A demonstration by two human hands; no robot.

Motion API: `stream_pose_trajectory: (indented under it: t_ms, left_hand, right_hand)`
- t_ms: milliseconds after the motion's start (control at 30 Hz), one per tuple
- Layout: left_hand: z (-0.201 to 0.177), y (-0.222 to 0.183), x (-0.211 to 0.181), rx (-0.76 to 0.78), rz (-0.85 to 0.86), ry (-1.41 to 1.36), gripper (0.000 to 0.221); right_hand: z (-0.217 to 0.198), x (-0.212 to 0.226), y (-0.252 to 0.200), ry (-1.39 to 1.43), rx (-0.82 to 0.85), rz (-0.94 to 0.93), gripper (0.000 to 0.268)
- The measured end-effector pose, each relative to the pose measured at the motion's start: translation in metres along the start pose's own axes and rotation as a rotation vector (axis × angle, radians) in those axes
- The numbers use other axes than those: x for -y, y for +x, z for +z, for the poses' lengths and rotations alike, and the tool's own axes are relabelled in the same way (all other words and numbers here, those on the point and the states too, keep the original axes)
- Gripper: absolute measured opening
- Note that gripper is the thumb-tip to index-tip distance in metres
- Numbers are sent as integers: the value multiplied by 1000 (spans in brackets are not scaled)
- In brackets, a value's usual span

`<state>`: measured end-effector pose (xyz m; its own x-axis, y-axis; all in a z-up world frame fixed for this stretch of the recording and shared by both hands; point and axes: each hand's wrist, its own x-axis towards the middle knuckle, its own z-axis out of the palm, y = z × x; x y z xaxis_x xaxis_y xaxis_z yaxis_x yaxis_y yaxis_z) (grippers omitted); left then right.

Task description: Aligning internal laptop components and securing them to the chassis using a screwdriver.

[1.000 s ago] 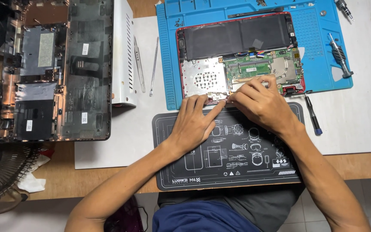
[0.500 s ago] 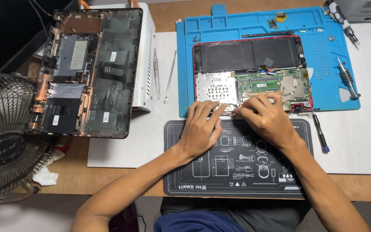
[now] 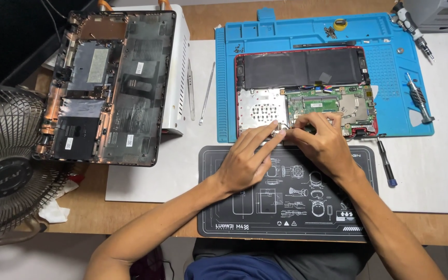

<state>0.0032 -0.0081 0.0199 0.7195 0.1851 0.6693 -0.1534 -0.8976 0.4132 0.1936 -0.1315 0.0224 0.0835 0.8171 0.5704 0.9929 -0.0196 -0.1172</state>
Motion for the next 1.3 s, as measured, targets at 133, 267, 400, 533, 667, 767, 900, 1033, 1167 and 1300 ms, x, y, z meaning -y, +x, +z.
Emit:
stream_pose_trajectory:
  t_ms: [133,267,400,533,667,767,900,1033,1167,1300]
  left_hand:
    - [-3,2,-3,25,42,2,49]
    - [0,-1,-2,64,109,25,50]
    - [4,-5,2,75,136,25,51]
    - [3,-4,1,82,155,47,52]
    - [3,-5,1,94,159,63,54]
    - [5,-5,0,73,146,61,53]
    - [18,-9,13,-4,34,59,50]
    - [14,6,16,-6,10,105,36]
    - [21,10,23,3,21,135,21]
    - [23,15,27,34,-34,94,12]
  right_hand:
    - [6,-3,-2,6,5,11,12]
    - [5,0,0,98,-16,-4,14]
    - [7,-7,-3,187,-26,32,26]
    - [2,1,2,222,-42,72,37]
    - [0,4,5,222,-38,23,24]
    - [4,3,1,206,-34,27,16]
    - [12,-2,-4,198,-21,53,15]
    - [12,-4,-4,173,2,37,19]
    - [9,-1,-1,188,-5,21,21]
    - [2,1,3,216,-4,-22,20]
